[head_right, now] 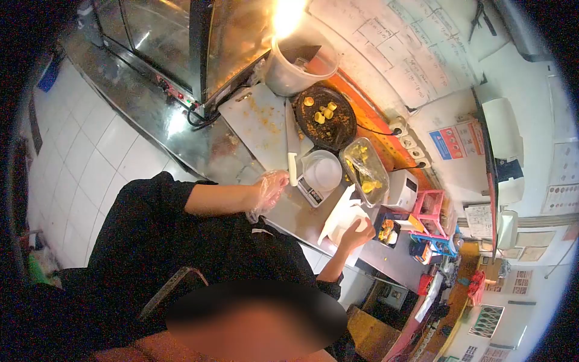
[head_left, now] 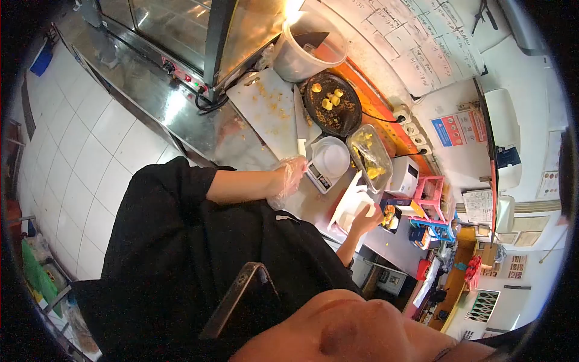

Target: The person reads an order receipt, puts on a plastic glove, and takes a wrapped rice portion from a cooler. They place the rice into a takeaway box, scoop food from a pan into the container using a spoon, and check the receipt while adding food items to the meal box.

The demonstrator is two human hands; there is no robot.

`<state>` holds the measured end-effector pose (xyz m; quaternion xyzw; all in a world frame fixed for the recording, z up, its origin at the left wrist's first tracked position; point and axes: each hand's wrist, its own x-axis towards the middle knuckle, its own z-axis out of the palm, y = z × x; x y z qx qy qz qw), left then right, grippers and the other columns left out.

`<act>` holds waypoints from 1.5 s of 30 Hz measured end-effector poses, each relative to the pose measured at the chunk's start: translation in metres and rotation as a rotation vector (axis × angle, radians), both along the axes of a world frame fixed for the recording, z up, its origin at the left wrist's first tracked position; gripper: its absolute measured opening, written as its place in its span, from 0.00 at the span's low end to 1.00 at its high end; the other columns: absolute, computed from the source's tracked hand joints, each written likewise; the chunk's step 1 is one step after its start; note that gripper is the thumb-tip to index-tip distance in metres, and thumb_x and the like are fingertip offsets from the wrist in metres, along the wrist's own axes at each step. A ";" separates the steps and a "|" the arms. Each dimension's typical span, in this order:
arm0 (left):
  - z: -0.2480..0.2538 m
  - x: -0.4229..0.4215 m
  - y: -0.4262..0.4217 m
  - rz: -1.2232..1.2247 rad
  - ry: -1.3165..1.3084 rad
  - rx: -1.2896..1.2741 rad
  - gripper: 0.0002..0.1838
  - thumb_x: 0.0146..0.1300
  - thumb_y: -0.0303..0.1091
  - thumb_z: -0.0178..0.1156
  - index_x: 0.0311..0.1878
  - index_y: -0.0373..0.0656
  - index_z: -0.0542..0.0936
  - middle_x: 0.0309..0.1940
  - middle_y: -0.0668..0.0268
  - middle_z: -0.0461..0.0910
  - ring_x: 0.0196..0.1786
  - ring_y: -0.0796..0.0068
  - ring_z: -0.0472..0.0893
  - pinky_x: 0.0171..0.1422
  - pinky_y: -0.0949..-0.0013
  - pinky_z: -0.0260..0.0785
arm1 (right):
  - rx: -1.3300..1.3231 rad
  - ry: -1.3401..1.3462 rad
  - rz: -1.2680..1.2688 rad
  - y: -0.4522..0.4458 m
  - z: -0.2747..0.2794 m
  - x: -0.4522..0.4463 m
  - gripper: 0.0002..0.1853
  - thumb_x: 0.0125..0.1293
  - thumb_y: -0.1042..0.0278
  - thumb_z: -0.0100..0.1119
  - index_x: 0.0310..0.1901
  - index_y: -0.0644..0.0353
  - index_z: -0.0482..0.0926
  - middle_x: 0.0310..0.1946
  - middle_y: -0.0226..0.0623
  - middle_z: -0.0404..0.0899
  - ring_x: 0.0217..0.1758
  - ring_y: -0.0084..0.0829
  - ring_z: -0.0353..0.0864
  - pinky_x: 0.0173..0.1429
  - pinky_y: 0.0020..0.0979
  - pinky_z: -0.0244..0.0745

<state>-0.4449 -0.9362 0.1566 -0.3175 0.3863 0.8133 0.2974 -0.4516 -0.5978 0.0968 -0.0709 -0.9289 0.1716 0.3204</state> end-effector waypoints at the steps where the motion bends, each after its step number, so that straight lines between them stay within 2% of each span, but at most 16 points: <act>1: -0.002 0.000 -0.003 0.014 -0.017 0.008 0.14 0.53 0.42 0.53 0.16 0.52 0.64 0.09 0.73 0.57 0.11 0.74 0.54 0.15 0.64 0.42 | 0.006 0.111 -0.007 -0.015 0.009 -0.003 0.13 0.58 0.67 0.58 0.44 0.61 0.75 0.43 0.49 0.71 0.51 0.46 0.68 0.54 0.45 0.65; 5: -0.001 0.000 -0.020 0.061 -0.059 0.013 0.13 0.49 0.39 0.54 0.16 0.51 0.62 0.11 0.71 0.57 0.13 0.73 0.54 0.16 0.63 0.43 | -0.043 0.334 0.079 -0.083 0.028 -0.027 0.12 0.58 0.71 0.60 0.42 0.64 0.76 0.40 0.44 0.74 0.48 0.44 0.69 0.53 0.43 0.65; 10: -0.001 -0.005 -0.048 0.164 -0.087 0.018 0.12 0.48 0.38 0.55 0.16 0.52 0.63 0.14 0.70 0.59 0.16 0.74 0.58 0.18 0.65 0.51 | -0.174 0.356 0.239 -0.174 0.028 -0.052 0.12 0.58 0.71 0.59 0.42 0.66 0.74 0.40 0.45 0.72 0.47 0.43 0.68 0.54 0.40 0.64; 14: -0.062 -0.034 -0.046 0.157 -0.199 -0.120 0.12 0.51 0.39 0.54 0.16 0.52 0.66 0.14 0.69 0.62 0.17 0.74 0.59 0.21 0.65 0.53 | -0.145 0.328 0.284 -0.231 0.029 -0.050 0.12 0.58 0.72 0.58 0.43 0.66 0.73 0.41 0.44 0.72 0.48 0.43 0.69 0.54 0.41 0.64; 17: -0.068 -0.039 -0.058 0.244 -0.134 -0.167 0.12 0.52 0.42 0.54 0.17 0.52 0.69 0.15 0.70 0.65 0.17 0.74 0.60 0.23 0.65 0.52 | -0.211 0.324 0.305 -0.262 0.024 -0.043 0.13 0.59 0.70 0.59 0.44 0.66 0.73 0.43 0.43 0.71 0.49 0.40 0.69 0.52 0.38 0.66; 22: -0.069 -0.053 -0.084 0.196 -0.273 -0.119 0.16 0.58 0.51 0.49 0.21 0.53 0.73 0.13 0.71 0.66 0.16 0.74 0.62 0.21 0.64 0.50 | -0.368 0.186 0.298 -0.305 0.019 -0.043 0.13 0.61 0.70 0.58 0.45 0.63 0.71 0.43 0.39 0.71 0.48 0.33 0.70 0.50 0.33 0.67; 24: -0.109 -0.061 -0.089 0.149 -0.227 -0.071 0.18 0.59 0.53 0.48 0.22 0.53 0.74 0.12 0.71 0.65 0.15 0.74 0.61 0.20 0.65 0.49 | -0.461 0.197 0.329 -0.323 0.029 -0.056 0.13 0.61 0.70 0.58 0.46 0.63 0.70 0.43 0.38 0.71 0.47 0.30 0.71 0.48 0.30 0.68; 26: -0.105 -0.061 -0.098 0.102 -0.176 -0.025 0.19 0.60 0.55 0.46 0.23 0.53 0.74 0.11 0.70 0.64 0.13 0.74 0.59 0.19 0.65 0.47 | -0.830 0.185 0.542 -0.354 0.069 -0.069 0.13 0.63 0.72 0.57 0.47 0.65 0.68 0.42 0.40 0.72 0.45 0.30 0.72 0.51 0.31 0.69; 27: -0.071 -0.054 -0.113 0.108 -0.191 -0.028 0.19 0.60 0.55 0.45 0.23 0.53 0.74 0.10 0.71 0.63 0.12 0.74 0.58 0.18 0.65 0.46 | -0.828 0.200 0.544 -0.372 0.095 -0.074 0.13 0.63 0.72 0.57 0.47 0.65 0.68 0.42 0.40 0.72 0.45 0.30 0.72 0.51 0.31 0.69; 29: -0.049 -0.051 -0.124 0.111 -0.191 -0.032 0.20 0.60 0.55 0.45 0.23 0.53 0.75 0.09 0.71 0.62 0.11 0.74 0.56 0.17 0.66 0.44 | -0.911 0.314 0.849 -0.411 0.159 -0.080 0.13 0.63 0.74 0.56 0.47 0.65 0.67 0.41 0.41 0.73 0.40 0.28 0.73 0.48 0.27 0.69; 31: -0.052 -0.055 -0.127 0.099 -0.120 0.016 0.20 0.60 0.55 0.44 0.24 0.52 0.75 0.09 0.71 0.62 0.10 0.74 0.56 0.16 0.67 0.43 | -0.799 0.410 1.104 -0.439 0.213 -0.088 0.14 0.64 0.73 0.52 0.49 0.64 0.65 0.39 0.47 0.76 0.40 0.31 0.76 0.42 0.27 0.73; 34: -0.114 -0.079 -0.129 0.064 -0.057 0.090 0.21 0.62 0.58 0.42 0.32 0.50 0.72 0.09 0.72 0.61 0.10 0.75 0.57 0.15 0.67 0.46 | -0.818 0.423 1.341 -0.489 0.279 -0.085 0.16 0.64 0.74 0.48 0.53 0.67 0.62 0.46 0.60 0.73 0.49 0.43 0.77 0.45 0.38 0.81; 37: -0.072 -0.075 -0.156 -0.061 -0.053 -0.085 0.22 0.61 0.60 0.41 0.35 0.50 0.72 0.12 0.70 0.63 0.11 0.72 0.58 0.16 0.63 0.49 | -0.814 0.335 1.511 -0.536 0.326 -0.078 0.21 0.62 0.77 0.47 0.57 0.70 0.60 0.51 0.64 0.70 0.56 0.48 0.74 0.47 0.42 0.83; 41: -0.130 -0.095 -0.158 0.021 -0.211 0.079 0.20 0.60 0.59 0.44 0.34 0.52 0.72 0.15 0.70 0.65 0.12 0.69 0.59 0.17 0.60 0.50 | -0.704 0.310 1.475 -0.582 0.353 -0.061 0.28 0.58 0.84 0.48 0.62 0.73 0.58 0.55 0.64 0.67 0.54 0.47 0.76 0.49 0.38 0.82; 42: -0.130 -0.092 -0.160 0.017 -0.222 0.088 0.20 0.60 0.59 0.44 0.34 0.53 0.72 0.15 0.70 0.65 0.13 0.69 0.59 0.18 0.59 0.51 | -0.710 0.338 1.287 -0.601 0.358 -0.048 0.33 0.56 0.83 0.55 0.64 0.70 0.55 0.53 0.57 0.68 0.53 0.40 0.75 0.49 0.29 0.80; 45: -0.107 -0.078 -0.168 -0.004 -0.198 0.035 0.18 0.58 0.58 0.45 0.32 0.54 0.73 0.17 0.70 0.66 0.16 0.70 0.61 0.22 0.58 0.51 | -0.911 0.044 0.909 -0.623 0.398 -0.034 0.33 0.54 0.88 0.57 0.63 0.69 0.58 0.49 0.48 0.70 0.47 0.30 0.78 0.46 0.18 0.77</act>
